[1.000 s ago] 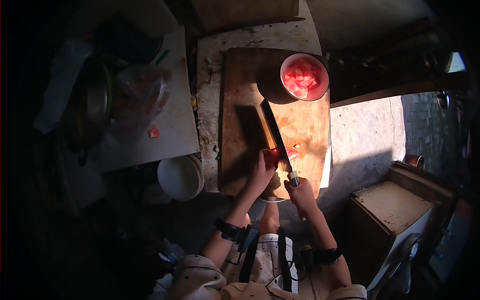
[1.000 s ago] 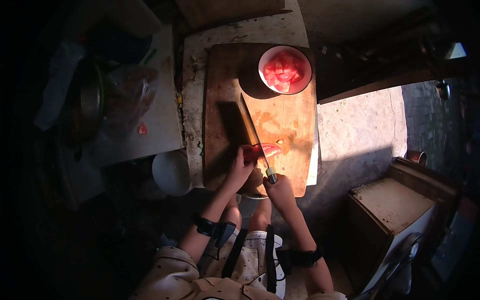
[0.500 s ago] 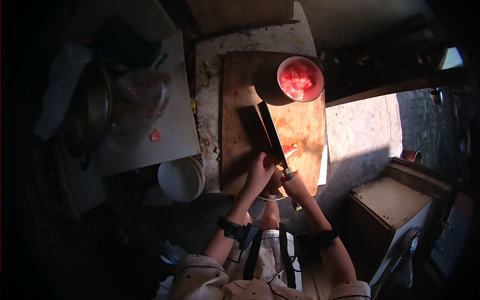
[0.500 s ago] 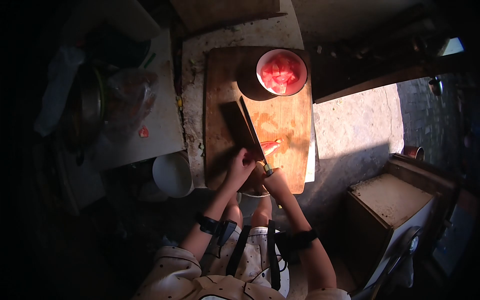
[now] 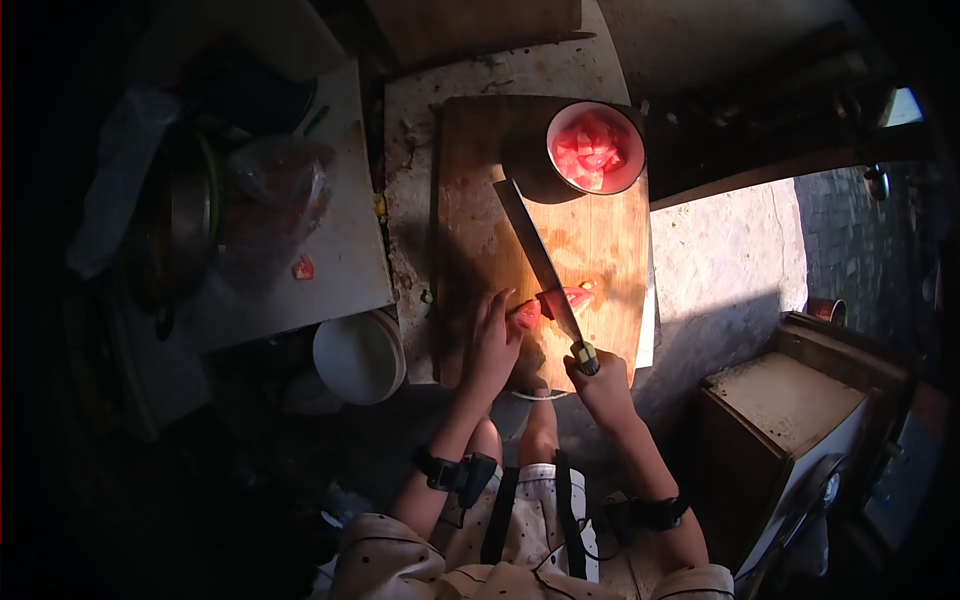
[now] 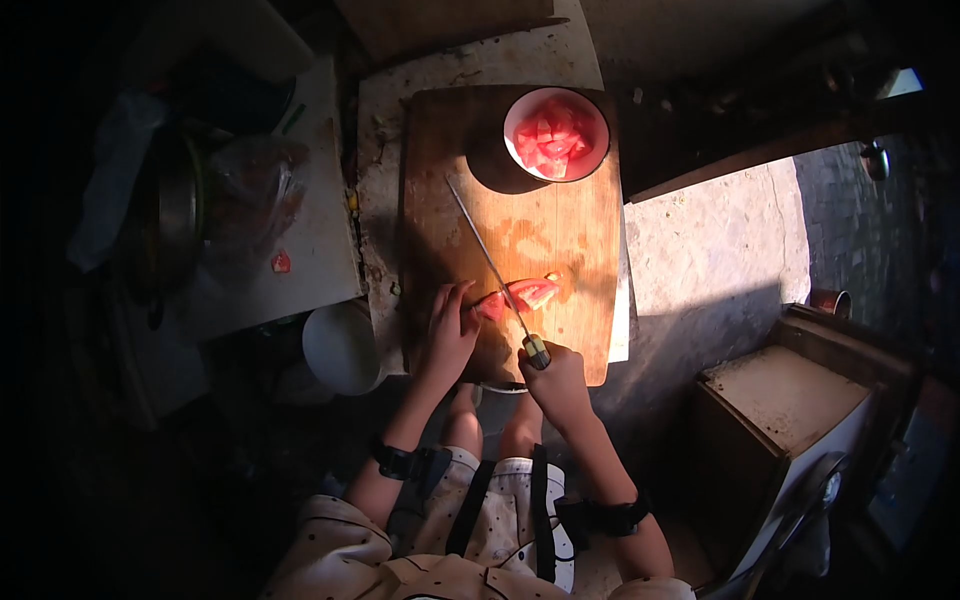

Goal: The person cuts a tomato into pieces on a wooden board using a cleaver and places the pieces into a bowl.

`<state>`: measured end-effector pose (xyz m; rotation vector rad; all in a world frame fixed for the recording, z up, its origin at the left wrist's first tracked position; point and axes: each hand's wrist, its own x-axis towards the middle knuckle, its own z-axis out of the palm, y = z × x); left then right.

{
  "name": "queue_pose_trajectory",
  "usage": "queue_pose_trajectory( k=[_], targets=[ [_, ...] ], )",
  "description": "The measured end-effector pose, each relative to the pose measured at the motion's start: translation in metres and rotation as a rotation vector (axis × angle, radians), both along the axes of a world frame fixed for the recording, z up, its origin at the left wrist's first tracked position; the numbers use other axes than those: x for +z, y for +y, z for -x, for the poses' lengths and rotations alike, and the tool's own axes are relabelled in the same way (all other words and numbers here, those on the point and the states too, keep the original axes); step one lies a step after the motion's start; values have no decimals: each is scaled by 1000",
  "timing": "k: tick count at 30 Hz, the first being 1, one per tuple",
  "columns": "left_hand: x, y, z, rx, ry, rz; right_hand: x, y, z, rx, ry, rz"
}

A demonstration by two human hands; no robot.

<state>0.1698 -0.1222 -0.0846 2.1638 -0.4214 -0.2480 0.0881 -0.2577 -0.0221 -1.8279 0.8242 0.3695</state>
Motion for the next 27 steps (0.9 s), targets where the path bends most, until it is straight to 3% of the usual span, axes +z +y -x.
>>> queue_pose_trajectory(
  k=[5, 9, 14, 16, 20, 25, 27],
  targets=[
    [9, -27, 2, -198, -128, -252, 17, -33, 6, 13, 89, 97],
    [-4, -41, -3, -205, -214, -420, -13, -44, 27, -77, 170, 22],
    [-13, -41, -13, -257, -215, -429, -23, -39, 33, -107, 158, 29],
    [-12, -37, -16, -300, -186, -388, -23, -36, 30, -140, 209, -94],
    [-4, -39, -26, -384, -145, -443, -14, -35, 26, -101, 143, -10],
    [-8, -46, -39, -755, -258, -432, -14, -41, 38, -217, 186, -10],
    [-6, -50, -41, -805, -226, -433, -9, -42, 41, -236, 174, -1]
  ],
)
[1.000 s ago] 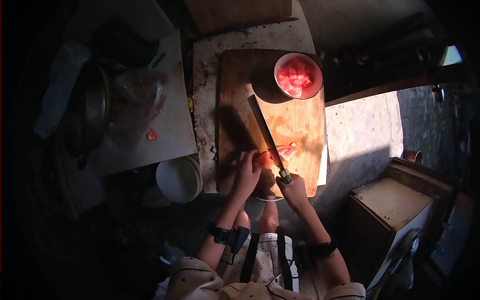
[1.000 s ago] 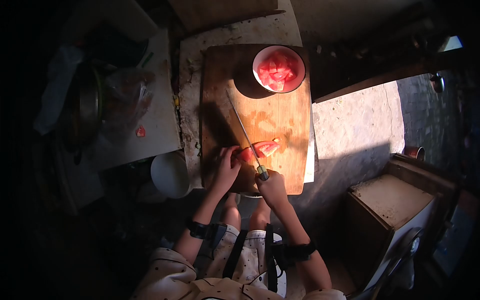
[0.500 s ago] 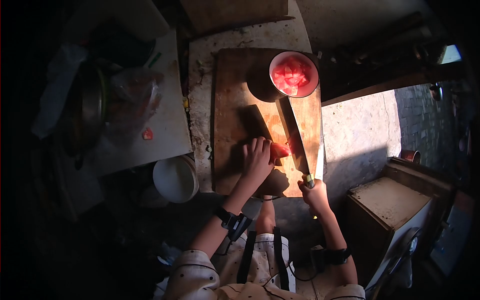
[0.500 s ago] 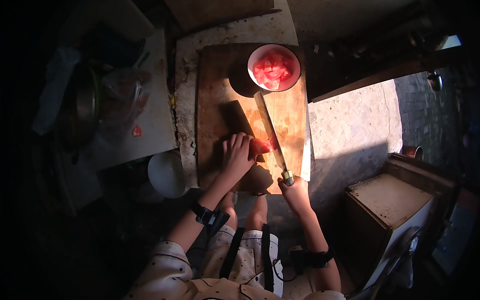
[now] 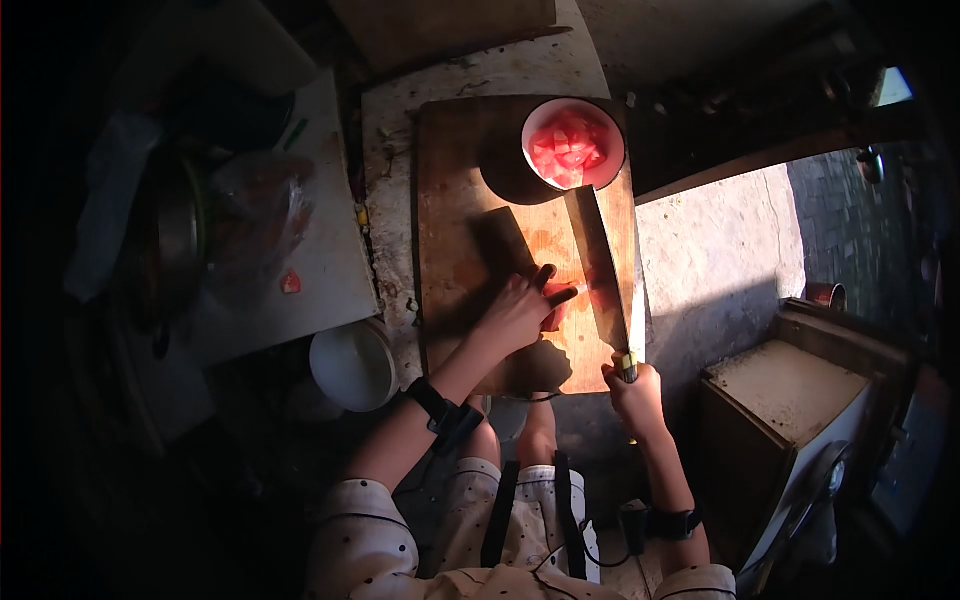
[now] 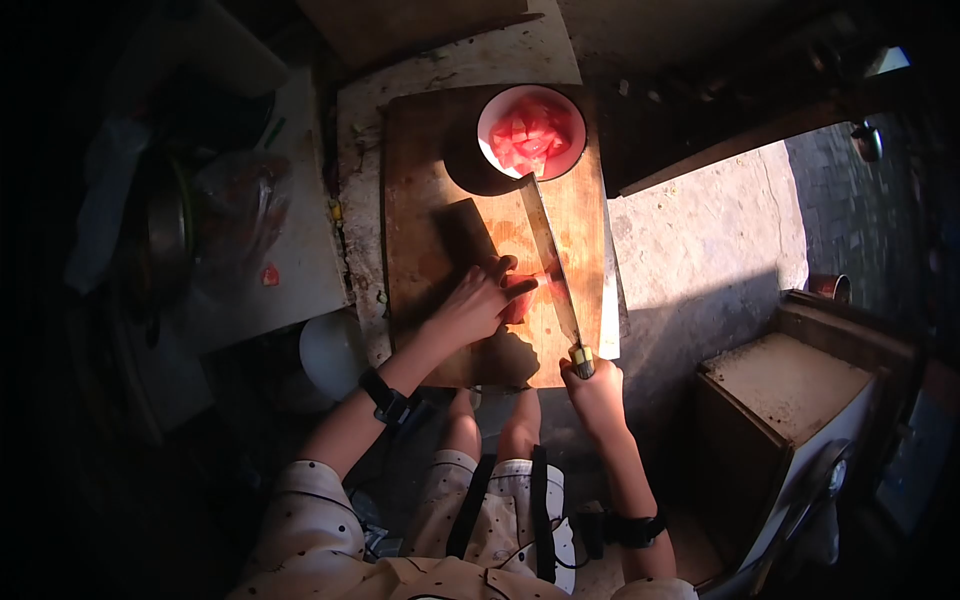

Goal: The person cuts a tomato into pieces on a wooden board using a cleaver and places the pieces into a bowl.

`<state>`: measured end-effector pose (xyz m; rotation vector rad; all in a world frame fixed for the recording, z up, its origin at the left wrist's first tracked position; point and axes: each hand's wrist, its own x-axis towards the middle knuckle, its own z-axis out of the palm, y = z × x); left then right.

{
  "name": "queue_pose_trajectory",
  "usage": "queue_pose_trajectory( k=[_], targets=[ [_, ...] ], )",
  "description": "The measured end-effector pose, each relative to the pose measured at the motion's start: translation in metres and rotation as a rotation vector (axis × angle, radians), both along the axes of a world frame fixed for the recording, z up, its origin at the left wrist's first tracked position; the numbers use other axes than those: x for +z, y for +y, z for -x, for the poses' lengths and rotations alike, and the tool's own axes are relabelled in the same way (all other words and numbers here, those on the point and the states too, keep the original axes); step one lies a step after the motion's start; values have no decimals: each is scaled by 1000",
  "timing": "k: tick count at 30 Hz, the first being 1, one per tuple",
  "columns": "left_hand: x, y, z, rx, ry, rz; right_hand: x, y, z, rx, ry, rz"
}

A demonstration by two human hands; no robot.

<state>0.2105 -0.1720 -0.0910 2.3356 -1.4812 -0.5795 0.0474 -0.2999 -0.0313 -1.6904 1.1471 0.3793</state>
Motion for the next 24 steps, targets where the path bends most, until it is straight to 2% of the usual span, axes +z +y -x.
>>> queue_pose_trajectory(
  k=[5, 7, 11, 16, 19, 21, 24],
  targets=[
    [-10, 0, 1, -23, 76, -103, 5, -3, 4, -66, 11, -36],
    [-12, 6, 6, 170, 93, 172, -1, -2, 8, -79, 22, -64],
    [-10, 10, 13, 272, 74, 175, -1, 3, 4, -66, 70, -146],
    [4, 14, 18, 376, 42, 129, -3, 13, -3, -110, -4, -200],
    [-1, 17, 23, 403, -9, 121, -11, 14, -6, 9, 54, -209],
    [-3, 18, 24, 415, -7, 137, -15, 16, -10, 133, 11, -88],
    [-6, 18, 25, 428, -10, 182, -23, 12, -11, 177, 21, -73]
  ],
)
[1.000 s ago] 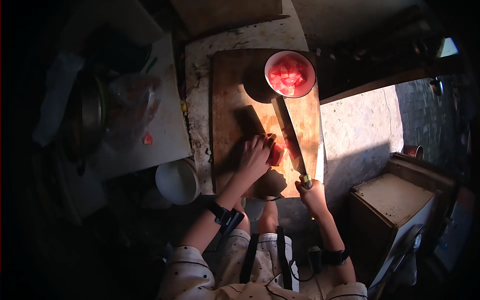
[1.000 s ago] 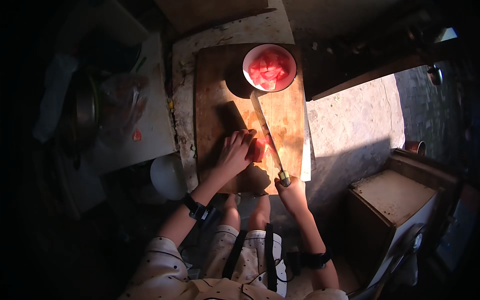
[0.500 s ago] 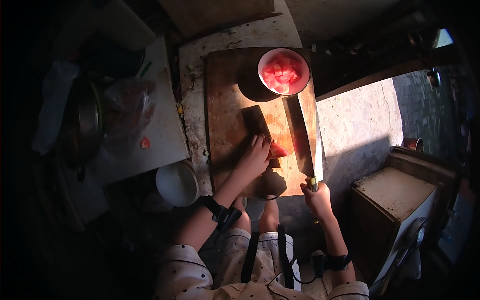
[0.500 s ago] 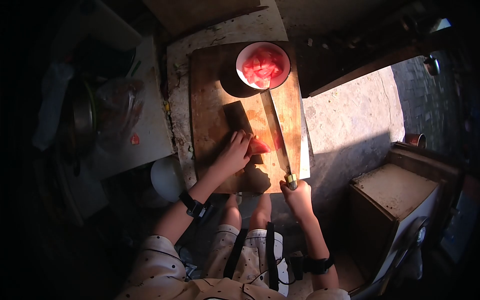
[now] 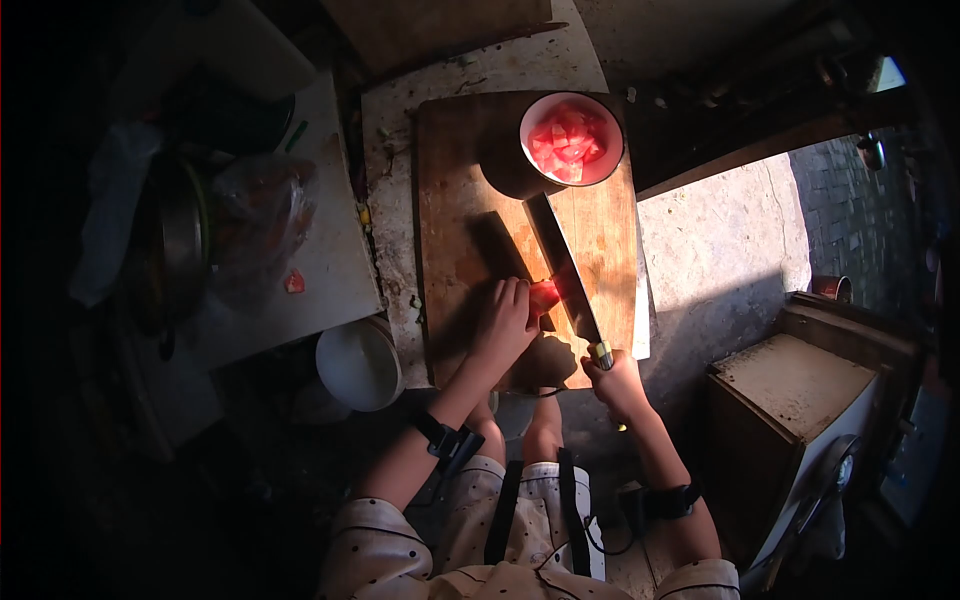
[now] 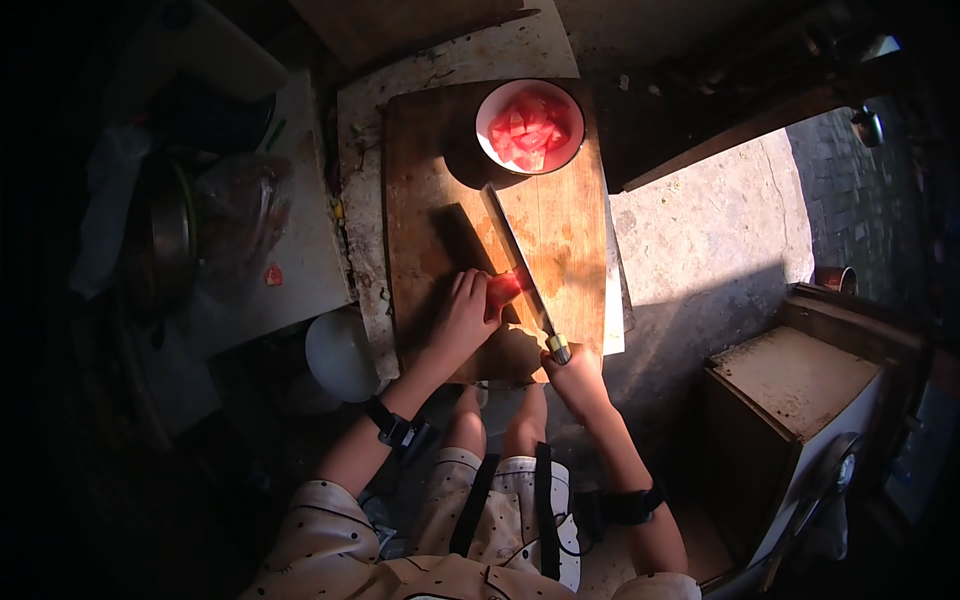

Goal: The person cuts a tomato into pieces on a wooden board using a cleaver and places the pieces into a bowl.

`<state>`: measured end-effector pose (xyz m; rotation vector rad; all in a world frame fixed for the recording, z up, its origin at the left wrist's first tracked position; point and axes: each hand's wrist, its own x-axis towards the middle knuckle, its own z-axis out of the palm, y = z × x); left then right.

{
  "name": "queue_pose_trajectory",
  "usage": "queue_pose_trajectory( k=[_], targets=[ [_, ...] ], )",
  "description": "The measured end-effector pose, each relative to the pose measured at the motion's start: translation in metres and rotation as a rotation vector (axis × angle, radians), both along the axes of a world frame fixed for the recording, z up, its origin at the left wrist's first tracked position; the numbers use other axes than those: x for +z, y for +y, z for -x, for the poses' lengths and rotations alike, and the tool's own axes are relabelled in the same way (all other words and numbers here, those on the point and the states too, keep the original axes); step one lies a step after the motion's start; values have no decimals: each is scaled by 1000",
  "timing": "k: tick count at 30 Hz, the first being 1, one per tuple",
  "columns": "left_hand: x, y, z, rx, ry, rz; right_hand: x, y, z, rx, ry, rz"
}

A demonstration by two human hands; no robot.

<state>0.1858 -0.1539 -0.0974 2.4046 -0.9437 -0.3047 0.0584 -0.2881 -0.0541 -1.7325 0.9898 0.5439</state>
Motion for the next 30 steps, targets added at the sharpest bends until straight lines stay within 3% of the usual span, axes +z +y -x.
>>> queue_pose_trajectory(
  k=[15, 17, 21, 24, 27, 30],
  targets=[
    [-2, 2, 1, -12, 107, -4, -52, -9, -35, 323, 72, 158],
    [-4, 1, 1, 15, 75, -28, -53, -6, -38, 297, 1, 233],
    [-8, 1, 3, 44, 97, -58, -43, -11, -37, 224, -75, 125],
    [-10, 3, 6, 57, 96, 12, -2, -15, -43, 166, -73, 89],
    [-21, 3, 9, 80, 61, 74, 4, -18, -34, 116, -74, 79],
    [-30, 4, 13, 158, 98, 182, 18, -15, -32, -48, -15, -117]
  ],
)
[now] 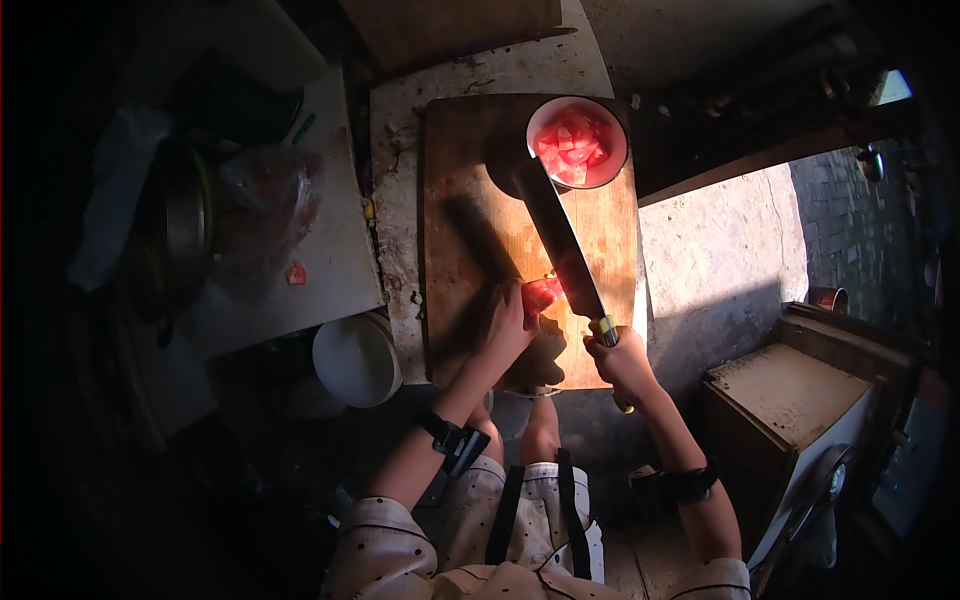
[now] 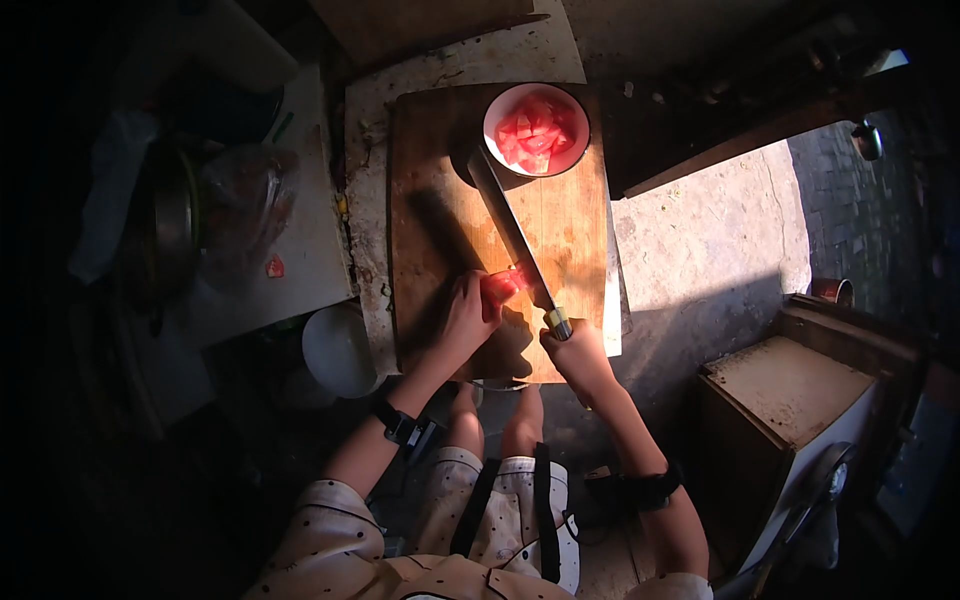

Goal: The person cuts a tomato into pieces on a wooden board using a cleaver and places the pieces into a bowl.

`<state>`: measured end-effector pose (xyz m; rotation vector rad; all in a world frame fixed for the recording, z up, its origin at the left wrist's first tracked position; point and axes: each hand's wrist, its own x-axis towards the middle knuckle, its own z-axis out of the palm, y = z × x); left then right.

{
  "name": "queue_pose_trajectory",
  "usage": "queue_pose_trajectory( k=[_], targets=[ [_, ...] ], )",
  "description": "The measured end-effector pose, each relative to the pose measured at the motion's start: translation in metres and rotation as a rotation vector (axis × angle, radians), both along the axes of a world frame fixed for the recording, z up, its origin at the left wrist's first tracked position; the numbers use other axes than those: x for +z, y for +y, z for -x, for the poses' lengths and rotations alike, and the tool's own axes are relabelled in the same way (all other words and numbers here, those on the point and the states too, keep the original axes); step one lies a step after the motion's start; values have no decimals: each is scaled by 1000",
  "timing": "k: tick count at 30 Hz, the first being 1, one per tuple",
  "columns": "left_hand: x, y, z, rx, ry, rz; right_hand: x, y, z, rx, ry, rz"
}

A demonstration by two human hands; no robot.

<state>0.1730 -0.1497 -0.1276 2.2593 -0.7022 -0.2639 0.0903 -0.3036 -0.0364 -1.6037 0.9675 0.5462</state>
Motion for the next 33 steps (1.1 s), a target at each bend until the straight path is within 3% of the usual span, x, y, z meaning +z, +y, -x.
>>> queue_pose_trajectory(
  k=[15, 18, 20, 27, 30, 33],
  targets=[
    [-8, 3, 1, -25, 101, -77, -16, 15, 5, 195, -3, 58],
    [-5, 0, 3, 31, -81, -20, -28, 27, -11, 188, -30, 121],
    [-2, 0, 2, 12, 60, -38, -49, 32, -14, 187, -25, 159],
    [3, 1, 3, -10, 69, -61, -70, 34, -29, 291, -47, 228],
    [-4, -2, 7, 52, 99, 22, -67, 31, -33, 265, -120, 286],
    [-2, -3, 5, 41, 46, 43, -24, 15, -38, 227, -200, 178]
  ],
)
